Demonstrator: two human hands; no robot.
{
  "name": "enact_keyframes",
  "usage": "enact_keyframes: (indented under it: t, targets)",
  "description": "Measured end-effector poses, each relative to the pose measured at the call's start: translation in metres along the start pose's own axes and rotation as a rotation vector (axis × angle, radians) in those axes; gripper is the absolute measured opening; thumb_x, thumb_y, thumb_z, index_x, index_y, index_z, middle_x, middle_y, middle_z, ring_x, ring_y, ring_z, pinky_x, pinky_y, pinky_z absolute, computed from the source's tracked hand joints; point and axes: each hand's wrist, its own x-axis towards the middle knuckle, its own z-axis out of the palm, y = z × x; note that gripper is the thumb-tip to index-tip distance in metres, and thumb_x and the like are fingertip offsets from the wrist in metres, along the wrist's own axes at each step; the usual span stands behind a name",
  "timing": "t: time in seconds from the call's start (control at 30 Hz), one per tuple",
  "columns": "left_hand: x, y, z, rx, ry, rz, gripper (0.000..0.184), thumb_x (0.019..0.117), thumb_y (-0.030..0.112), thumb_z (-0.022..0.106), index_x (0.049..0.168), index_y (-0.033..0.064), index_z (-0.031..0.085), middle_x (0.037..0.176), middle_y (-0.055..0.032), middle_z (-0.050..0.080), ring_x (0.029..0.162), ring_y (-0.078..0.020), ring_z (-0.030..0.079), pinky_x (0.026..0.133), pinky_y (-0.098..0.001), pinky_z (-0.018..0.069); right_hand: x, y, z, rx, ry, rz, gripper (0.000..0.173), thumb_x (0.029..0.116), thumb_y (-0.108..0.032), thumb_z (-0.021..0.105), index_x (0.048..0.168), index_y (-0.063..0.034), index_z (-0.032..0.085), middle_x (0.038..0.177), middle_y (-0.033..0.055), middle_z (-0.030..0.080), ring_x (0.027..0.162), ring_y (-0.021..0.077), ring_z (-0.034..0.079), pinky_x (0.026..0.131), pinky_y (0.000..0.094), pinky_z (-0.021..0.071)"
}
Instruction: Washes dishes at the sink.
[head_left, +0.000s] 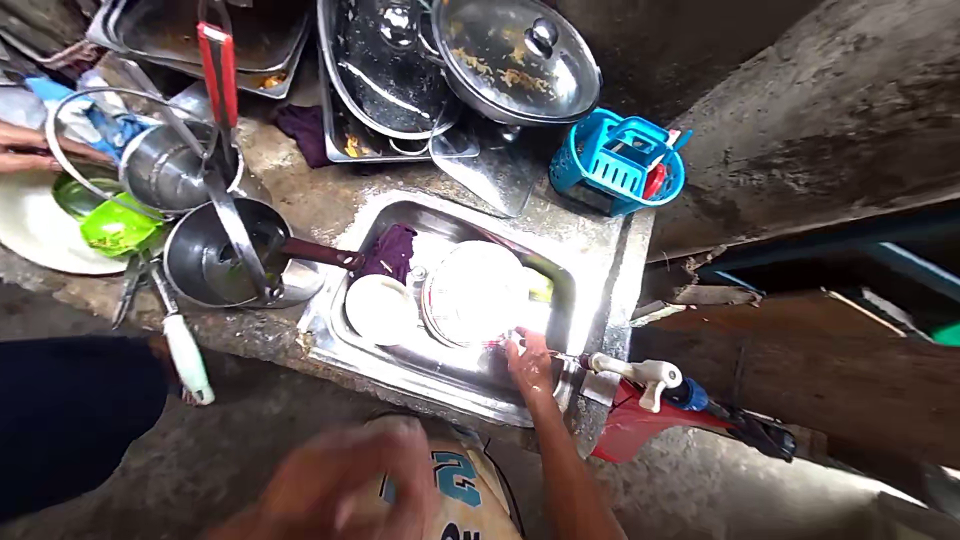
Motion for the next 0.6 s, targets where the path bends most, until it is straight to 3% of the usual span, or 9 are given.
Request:
enact_keyframes:
  t: [0.07,0.17,0.23,0.3,0.37,0.4,0.5,0.6]
  targets:
    - [0.012,-0.067,-0.020,0.388,0.168,-0.086,0.025,0.1023,0.031,0.058,0.106,0.0090,0.068,0.091,0.0014,0.071,0.076,-0.0023,0.067,0.067,-0.0207,0.0588,-0.022,0.007,-0.004,-0.077,0.022,-0.089,0.038,0.1011,-0.026,0.057,0.130,-0.0028,0.067,0.132,0.0202,0.065,0.124,0.0332,0.062,0.107,0.0486,0.0486]
    - [0.021,-0.142,-0.056,0.723,0.167,-0.331,0.034,0.1002,0.027,0.056,0.124,0.0056,0.067,0.117,-0.0090,0.071,0.100,-0.0133,0.070,0.086,-0.0322,0.0596,-0.052,0.016,-0.020,-0.149,0.087,-0.129,0.035,0.1022,-0.025,0.053,0.124,-0.0049,0.071,0.129,0.0174,0.067,0.123,0.0321,0.064,0.104,0.0487,0.0512]
    - [0.023,-0.163,-0.072,0.765,0.132,-0.401,0.035,0.1005,0.026,0.055,0.127,0.0057,0.065,0.122,-0.0121,0.069,0.105,-0.0183,0.070,0.090,-0.0381,0.0584,-0.071,0.023,-0.034,-0.162,0.285,-0.115,0.031,0.1013,-0.023,0.055,0.117,-0.0044,0.075,0.123,0.0172,0.071,0.117,0.0341,0.067,0.100,0.0511,0.0537]
    - [0.023,-0.173,-0.076,0.786,0.132,-0.402,0.034,0.1008,0.024,0.055,0.127,0.0048,0.066,0.122,-0.0140,0.069,0.105,-0.0222,0.070,0.091,-0.0421,0.0575,-0.080,0.038,-0.047,-0.185,0.570,-0.091,0.030,0.0977,-0.021,0.060,0.113,-0.0006,0.075,0.115,0.0225,0.072,0.111,0.0415,0.068,0.095,0.0582,0.0544]
    - [0.025,-0.179,-0.080,0.819,0.131,-0.392,0.033,0.1012,0.022,0.055,0.127,0.0048,0.066,0.122,-0.0143,0.069,0.107,-0.0229,0.069,0.093,-0.0424,0.0567,-0.080,0.049,-0.058,-0.213,0.660,0.014,0.040,0.0971,-0.025,0.061,0.121,0.0052,0.070,0.122,0.0316,0.067,0.117,0.0491,0.064,0.099,0.0638,0.0496]
    - [0.027,-0.181,-0.082,0.829,0.118,-0.408,0.032,0.1021,0.021,0.056,0.128,0.0047,0.065,0.123,-0.0144,0.069,0.109,-0.0234,0.069,0.095,-0.0427,0.0559,-0.079,0.050,-0.064,-0.212,0.622,0.099,0.048,0.0978,-0.029,0.062,0.129,0.0064,0.065,0.131,0.0345,0.061,0.125,0.0512,0.058,0.105,0.0643,0.0455]
    - [0.034,-0.187,-0.084,0.831,0.083,-0.424,0.032,0.1027,0.022,0.055,0.128,0.0053,0.066,0.124,-0.0133,0.069,0.111,-0.0219,0.068,0.097,-0.0411,0.0551,-0.067,0.053,-0.070,-0.217,0.499,0.272,0.069,0.0953,-0.046,0.066,0.144,0.0023,0.054,0.145,0.0343,0.050,0.137,0.0509,0.047,0.111,0.0625,0.0405]
    - [0.040,-0.190,-0.078,0.791,0.050,-0.384,0.031,0.1025,0.023,0.055,0.125,0.0050,0.067,0.121,-0.0125,0.069,0.108,-0.0191,0.069,0.095,-0.0378,0.0562,-0.060,0.055,-0.067,-0.258,0.444,0.306,0.068,0.0974,-0.045,0.063,0.147,-0.0004,0.052,0.148,0.0319,0.049,0.138,0.0484,0.047,0.112,0.0600,0.0398]
